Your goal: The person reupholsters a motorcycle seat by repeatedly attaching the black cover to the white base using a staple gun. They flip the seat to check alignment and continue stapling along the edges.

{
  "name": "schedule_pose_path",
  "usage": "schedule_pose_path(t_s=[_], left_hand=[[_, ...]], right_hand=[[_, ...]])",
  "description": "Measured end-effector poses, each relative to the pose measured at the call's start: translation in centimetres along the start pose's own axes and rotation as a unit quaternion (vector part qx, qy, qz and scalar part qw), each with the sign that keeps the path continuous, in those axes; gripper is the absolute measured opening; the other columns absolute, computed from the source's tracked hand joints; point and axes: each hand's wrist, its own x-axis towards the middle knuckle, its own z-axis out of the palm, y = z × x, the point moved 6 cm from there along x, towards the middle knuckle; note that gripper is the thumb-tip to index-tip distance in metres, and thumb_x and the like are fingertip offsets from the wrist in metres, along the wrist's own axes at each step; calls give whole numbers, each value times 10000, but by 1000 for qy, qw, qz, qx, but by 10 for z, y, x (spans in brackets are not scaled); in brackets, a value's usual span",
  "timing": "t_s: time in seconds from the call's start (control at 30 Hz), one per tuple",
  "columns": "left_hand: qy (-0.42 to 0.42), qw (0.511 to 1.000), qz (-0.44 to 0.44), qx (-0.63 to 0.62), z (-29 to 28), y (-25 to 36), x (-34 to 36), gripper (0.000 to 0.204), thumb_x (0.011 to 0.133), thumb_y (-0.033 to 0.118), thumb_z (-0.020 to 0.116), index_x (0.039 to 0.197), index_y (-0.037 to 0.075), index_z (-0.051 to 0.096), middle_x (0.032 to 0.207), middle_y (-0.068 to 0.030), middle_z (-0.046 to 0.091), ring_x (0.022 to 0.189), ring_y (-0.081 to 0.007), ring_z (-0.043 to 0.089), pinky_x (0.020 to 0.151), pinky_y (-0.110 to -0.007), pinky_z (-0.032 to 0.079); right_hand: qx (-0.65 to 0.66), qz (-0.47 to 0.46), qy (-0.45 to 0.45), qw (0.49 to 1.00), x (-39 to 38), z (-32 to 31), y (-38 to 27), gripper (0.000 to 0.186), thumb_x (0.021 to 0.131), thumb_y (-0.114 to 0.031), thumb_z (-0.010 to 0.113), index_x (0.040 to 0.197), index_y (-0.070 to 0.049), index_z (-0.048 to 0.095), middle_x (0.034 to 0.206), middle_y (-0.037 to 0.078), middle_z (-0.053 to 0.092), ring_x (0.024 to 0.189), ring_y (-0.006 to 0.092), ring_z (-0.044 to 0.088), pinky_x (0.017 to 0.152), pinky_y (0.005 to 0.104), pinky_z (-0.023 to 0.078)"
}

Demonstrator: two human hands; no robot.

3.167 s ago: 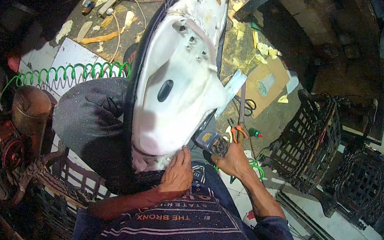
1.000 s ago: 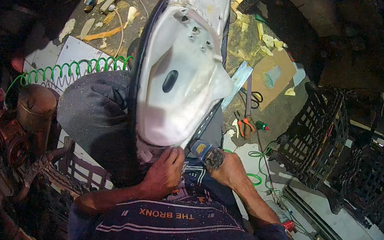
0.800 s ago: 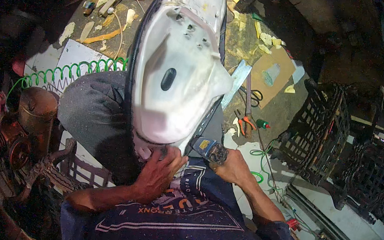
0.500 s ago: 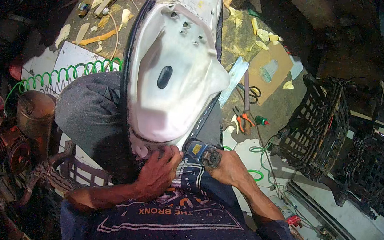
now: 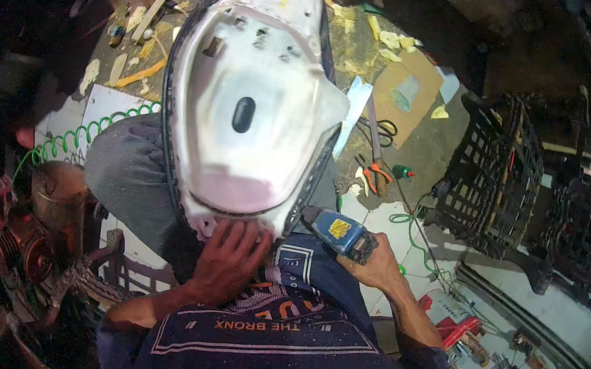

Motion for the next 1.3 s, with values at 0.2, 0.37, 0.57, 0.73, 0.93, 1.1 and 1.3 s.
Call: schedule_pose_path(t_s=[0.2,0.37,0.57,0.73,0.93,1.1,1.3], left_hand=[[35,982,-136,-125,7,16,21,329,894,285,695,1156,87,677,1163,-122,638,1088,-287,605,1042,-521,401],[34,976,-186,-106,20,25,25,417,759,357,834,1071,114,705,1200,-105,622,1132,-291,590,1059,-544,387],[59,945,-229,-227,21,14,33,265,793,214,811,972,67,684,1060,-132,601,1067,-340,577,978,-521,413],[65,937,-225,-259,20,10,38,231,805,141,782,976,45,660,1028,-149,593,1051,-360,569,955,-506,420],[68,945,-197,-254,27,8,41,258,791,109,784,981,35,625,1024,-163,589,1011,-388,575,924,-527,434],[32,947,-178,-264,38,3,42,285,747,91,799,968,34,629,1019,-166,580,1010,-395,577,889,-526,458],[35,951,-183,-247,49,1,40,314,702,65,797,981,44,654,1057,-170,574,1025,-387,584,915,-507,458]], right_hand=[[-38,-85,-1,996,-8,12,17,602,751,-250,855,1279,-20,682,1084,213,744,962,345,713,970,428,546],[-14,-194,-58,979,-8,17,-1,570,720,-170,861,1209,66,687,969,203,780,846,292,781,840,380,607],[-10,-196,-42,980,-7,17,9,592,725,-180,857,1241,50,683,974,191,786,844,295,782,841,382,606],[-49,-225,-29,973,-2,28,25,692,727,-199,858,1341,37,645,994,202,787,873,333,783,843,390,607],[4,-223,-38,974,-3,25,16,649,740,-179,841,1329,24,659,990,190,789,851,333,780,829,396,606],[-5,-219,-66,974,-4,21,-14,518,767,-151,799,1252,-2,697,945,194,781,856,334,781,811,411,603],[-95,-158,-111,977,10,23,-35,329,801,-177,766,1078,-7,713,854,212,758,777,369,753,761,439,587]])
